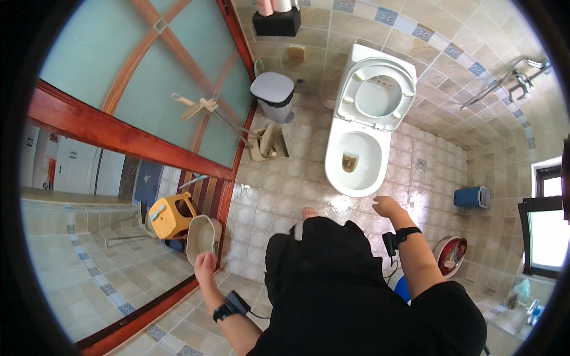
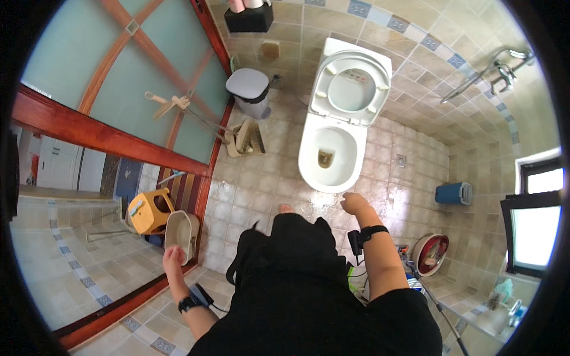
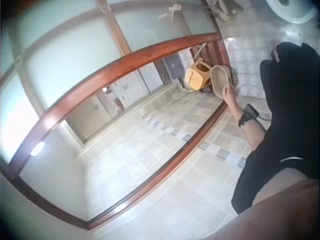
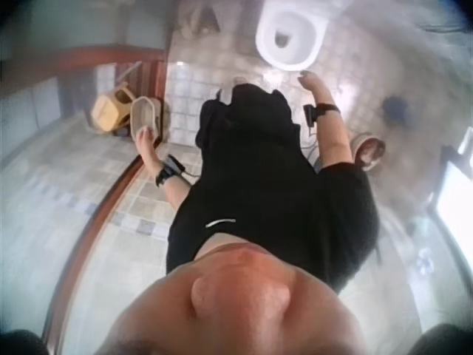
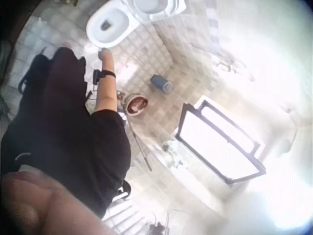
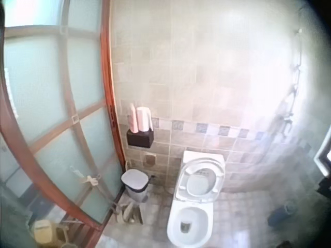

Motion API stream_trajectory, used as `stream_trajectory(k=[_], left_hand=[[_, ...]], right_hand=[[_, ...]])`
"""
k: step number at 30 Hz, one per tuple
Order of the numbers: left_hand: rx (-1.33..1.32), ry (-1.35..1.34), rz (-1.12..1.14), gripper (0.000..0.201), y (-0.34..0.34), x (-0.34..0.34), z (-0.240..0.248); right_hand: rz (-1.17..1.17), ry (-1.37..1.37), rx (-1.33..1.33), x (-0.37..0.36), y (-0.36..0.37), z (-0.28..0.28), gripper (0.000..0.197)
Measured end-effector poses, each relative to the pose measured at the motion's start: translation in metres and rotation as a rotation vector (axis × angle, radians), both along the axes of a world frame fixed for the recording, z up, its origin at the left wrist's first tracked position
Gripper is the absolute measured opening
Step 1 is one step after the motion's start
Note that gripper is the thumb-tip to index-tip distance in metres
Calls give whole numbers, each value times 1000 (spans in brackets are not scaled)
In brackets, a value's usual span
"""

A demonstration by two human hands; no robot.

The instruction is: The person uses a squeegee to move water on a bathroom floor, rinses the squeegee under a shower head, and then uses a brush to scrub the floor drain area after pouring liquid from a bottle.

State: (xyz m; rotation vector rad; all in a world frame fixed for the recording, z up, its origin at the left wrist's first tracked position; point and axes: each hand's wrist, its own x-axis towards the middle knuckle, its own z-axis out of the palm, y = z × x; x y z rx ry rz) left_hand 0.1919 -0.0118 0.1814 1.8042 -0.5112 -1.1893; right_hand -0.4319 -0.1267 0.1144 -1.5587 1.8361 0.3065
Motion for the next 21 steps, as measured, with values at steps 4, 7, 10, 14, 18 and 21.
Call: stream_trajectory(k=[4, 7, 10, 14, 18, 21], left_hand=[[55, -74, -87, 21, -92, -27, 21], [-23, -121, -185, 29, -147, -11, 37], [-120, -199, -281, 33, -213, 0, 50], [-244, -423, -406, 35, -303, 15, 79], [-391, -542, -396, 37, -389, 34, 126], [-497, -571, -382, 35, -449, 53, 153]], right_hand=[[-92, -46, -81, -1, -22, 5, 40], [-127, -88, -167, 28, -58, 20, 39], [-163, -104, -179, 59, -101, 46, 37], [-152, -149, -273, 91, -165, 59, 36], [-79, -162, -378, 127, -229, 60, 34], [-171, -232, -223, 182, -284, 104, 36]])
